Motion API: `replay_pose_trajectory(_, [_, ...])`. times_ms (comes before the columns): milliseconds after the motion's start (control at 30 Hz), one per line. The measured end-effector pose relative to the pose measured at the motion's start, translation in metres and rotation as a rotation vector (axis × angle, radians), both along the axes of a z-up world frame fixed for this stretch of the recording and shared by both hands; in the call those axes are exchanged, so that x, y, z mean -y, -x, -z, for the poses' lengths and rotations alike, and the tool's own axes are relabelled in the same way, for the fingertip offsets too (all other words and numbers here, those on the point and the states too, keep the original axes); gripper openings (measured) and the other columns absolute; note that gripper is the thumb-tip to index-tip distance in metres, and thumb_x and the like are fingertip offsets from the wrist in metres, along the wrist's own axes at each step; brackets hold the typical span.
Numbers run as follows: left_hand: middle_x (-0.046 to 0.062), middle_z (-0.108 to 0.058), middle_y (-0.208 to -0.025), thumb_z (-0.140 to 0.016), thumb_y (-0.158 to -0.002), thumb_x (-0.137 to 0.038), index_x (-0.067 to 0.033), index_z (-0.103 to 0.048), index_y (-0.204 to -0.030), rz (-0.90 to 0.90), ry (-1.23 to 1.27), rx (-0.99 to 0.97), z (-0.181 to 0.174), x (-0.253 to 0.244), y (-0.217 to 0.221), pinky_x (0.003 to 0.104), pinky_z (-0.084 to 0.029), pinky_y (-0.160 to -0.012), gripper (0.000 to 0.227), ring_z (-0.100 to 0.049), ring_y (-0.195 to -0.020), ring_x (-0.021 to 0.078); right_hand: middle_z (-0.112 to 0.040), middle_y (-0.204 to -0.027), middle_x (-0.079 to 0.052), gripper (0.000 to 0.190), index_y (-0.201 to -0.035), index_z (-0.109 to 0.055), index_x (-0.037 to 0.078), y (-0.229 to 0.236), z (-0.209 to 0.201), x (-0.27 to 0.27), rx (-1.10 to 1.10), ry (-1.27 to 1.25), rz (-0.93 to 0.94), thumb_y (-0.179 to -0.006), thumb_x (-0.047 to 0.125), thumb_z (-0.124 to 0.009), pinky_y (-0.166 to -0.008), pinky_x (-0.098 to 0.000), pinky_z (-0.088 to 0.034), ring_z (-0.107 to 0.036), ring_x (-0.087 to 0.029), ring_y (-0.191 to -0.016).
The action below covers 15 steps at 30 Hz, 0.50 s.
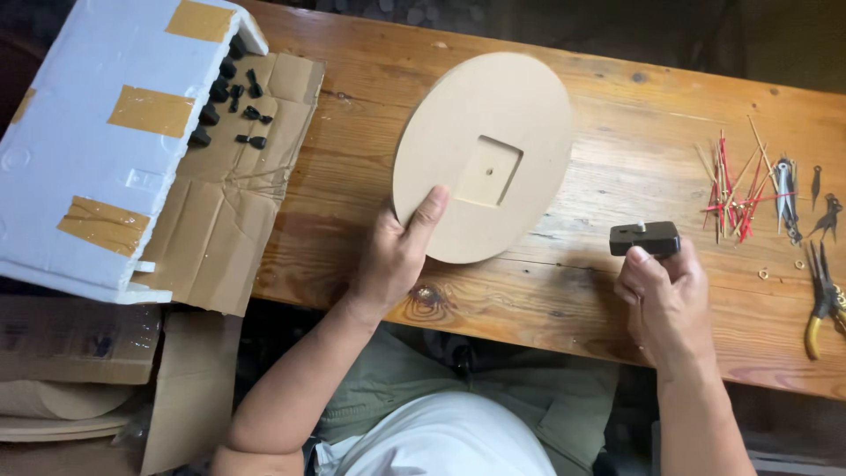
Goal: The person uses pliers to secure a metal fastener onto a circular wooden board. They then insert a small black plastic component into a square cutout on the board and attach a metal ring to it.
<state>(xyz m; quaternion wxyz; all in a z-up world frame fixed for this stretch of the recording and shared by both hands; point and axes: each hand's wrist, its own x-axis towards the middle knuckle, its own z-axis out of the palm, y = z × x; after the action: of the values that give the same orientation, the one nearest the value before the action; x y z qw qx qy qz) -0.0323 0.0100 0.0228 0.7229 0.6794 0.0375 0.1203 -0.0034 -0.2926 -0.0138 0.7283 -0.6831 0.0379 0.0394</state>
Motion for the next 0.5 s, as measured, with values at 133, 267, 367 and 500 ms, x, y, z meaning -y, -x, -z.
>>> replay_pose_trajectory(133, [0.019,-0.077,-0.12,-0.063,-0.097,-0.029,0.0009,-0.076,-0.111,-0.041,0.212,-0.144,0.016,-0.001,0.006,0.029,-0.057,-0.105,0.036,-0.073,-0.118,0.0225,-0.031,-0.068,0.006,0.019,-0.109,-0.044,0.012,0.006,-0.008,-0.004,-0.018,0.088,-0.044,-0.1,0.015,-0.061,-0.056,-0.0236,-0.031,-0.029,-0.005,-0.062])
replay_pose_trajectory(267, [0.016,-0.074,-0.125,-0.069,-0.092,-0.021,0.002,-0.071,-0.122,-0.045,0.66,-0.237,0.021,0.004,0.01,0.035,-0.057,-0.104,0.037,-0.068,-0.119,0.0221,-0.062,-0.115,-0.003,0.045,-0.133,-0.05,0.012,0.005,-0.003,-0.003,-0.177,0.308,-0.022,-0.092,0.02,-0.068,-0.078,-0.0322,-0.05,-0.059,-0.012,-0.105])
replay_pose_trajectory(367, [0.015,-0.073,-0.125,-0.07,-0.091,-0.017,0.0025,-0.07,-0.123,-0.064,0.732,-0.27,0.024,0.005,0.01,0.036,-0.056,-0.103,0.038,-0.068,-0.119,0.0222,-0.052,-0.097,0.0,0.041,-0.129,-0.051,0.01,0.003,0.007,0.004,-0.084,0.284,-0.075,-0.093,0.012,-0.07,-0.067,-0.0233,-0.043,-0.049,-0.007,-0.086])
replay_pose_trajectory(500, [0.017,-0.072,-0.129,-0.069,-0.089,-0.015,0.0019,-0.066,-0.13,-0.09,0.781,-0.263,0.028,0.009,0.01,0.038,-0.057,-0.103,0.044,-0.068,-0.12,0.0259,-0.04,-0.084,0.004,0.045,-0.13,-0.05,0.008,0.001,0.007,0.01,0.031,0.34,-0.133,-0.091,0.012,-0.072,-0.076,-0.0186,-0.039,-0.038,-0.003,-0.076])
